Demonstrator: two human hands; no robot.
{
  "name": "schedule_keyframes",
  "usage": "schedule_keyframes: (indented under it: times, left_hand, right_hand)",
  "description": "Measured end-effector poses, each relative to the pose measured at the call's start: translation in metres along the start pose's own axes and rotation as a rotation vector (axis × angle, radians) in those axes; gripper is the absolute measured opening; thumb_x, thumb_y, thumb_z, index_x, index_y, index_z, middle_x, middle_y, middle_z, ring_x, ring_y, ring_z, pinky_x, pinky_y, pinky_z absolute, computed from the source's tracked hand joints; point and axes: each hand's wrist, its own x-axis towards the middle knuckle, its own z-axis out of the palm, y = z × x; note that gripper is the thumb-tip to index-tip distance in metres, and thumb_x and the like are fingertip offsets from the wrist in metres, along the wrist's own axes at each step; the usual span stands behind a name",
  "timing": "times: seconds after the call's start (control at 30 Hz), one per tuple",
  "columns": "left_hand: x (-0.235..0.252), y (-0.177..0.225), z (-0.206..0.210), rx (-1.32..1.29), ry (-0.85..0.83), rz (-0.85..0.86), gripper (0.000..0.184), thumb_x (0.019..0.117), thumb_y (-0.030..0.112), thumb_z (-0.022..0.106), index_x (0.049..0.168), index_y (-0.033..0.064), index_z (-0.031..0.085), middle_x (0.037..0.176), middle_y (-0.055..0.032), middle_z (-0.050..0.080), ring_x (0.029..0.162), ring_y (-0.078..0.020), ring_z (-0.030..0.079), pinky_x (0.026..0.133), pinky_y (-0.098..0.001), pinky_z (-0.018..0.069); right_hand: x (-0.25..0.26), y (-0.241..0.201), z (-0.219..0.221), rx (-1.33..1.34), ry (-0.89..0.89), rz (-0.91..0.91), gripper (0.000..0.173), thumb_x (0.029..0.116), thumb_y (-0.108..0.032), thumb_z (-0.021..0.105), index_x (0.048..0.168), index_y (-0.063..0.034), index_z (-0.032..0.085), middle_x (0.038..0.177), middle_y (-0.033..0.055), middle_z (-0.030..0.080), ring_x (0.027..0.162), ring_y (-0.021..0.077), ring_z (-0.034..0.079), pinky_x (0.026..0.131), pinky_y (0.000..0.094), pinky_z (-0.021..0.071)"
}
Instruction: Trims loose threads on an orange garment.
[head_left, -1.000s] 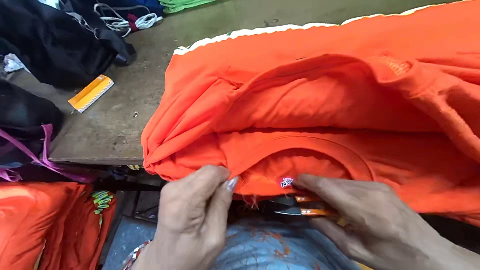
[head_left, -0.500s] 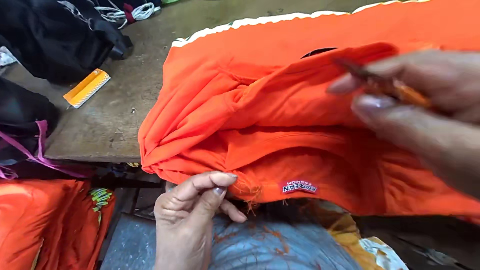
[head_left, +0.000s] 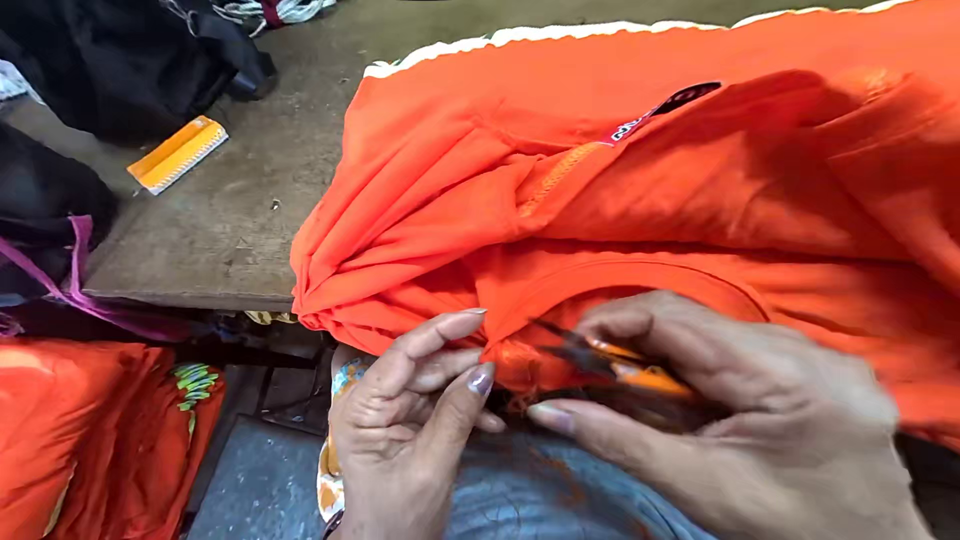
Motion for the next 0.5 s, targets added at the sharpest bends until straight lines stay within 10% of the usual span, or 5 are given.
schedule_keyframes:
  times: [0.23,0.33,0.5]
  left_hand:
    - [-0.002,-0.001,-0.001,-0.001,-0.026,0.013,0.023,0.0976,0.007,0.067,0.12,0.0053,0.074,0.103,-0.0095,0.075,0.078,-0.0127,0.073,0.069,-0.0266,0.0633]
    - [-0.002,0.009,0.008,0.058,0.059,-0.086,0.016,0.0955,0.012,0.069,0.106,0.0046,0.079,0.083,-0.0064,0.076,0.067,-0.0091,0.071,0.063,-0.0238,0.0612]
    - [-0.001,0.005,0.01,-0.033,0.077,-0.12,0.024,0.0852,0.008,0.079,0.107,0.0004,0.074,0.088,-0.0115,0.076,0.072,-0.0174,0.075,0.066,-0.033,0.0656]
  right_hand:
    - [0.003,0.003,0.013,-0.32,0.044,-0.317,0.016,0.0964,-0.012,0.056,0.09,-0.0062,0.069,0.076,0.0019,0.065,0.069,0.0059,0.06,0.058,0.0194,0.0454]
    - [-0.009,-0.005,0.013,-0.379,-0.066,-0.307,0.014,0.099,-0.013,0.052,0.096,-0.0084,0.065,0.079,0.006,0.065,0.069,0.0146,0.062,0.056,0.0272,0.0475]
    - [-0.026,-0.007,0.021,-0.35,-0.193,-0.337,0.016,0.1021,-0.009,0.047,0.099,-0.0053,0.062,0.076,0.0106,0.061,0.065,0.0238,0.06,0.055,0.0338,0.0463]
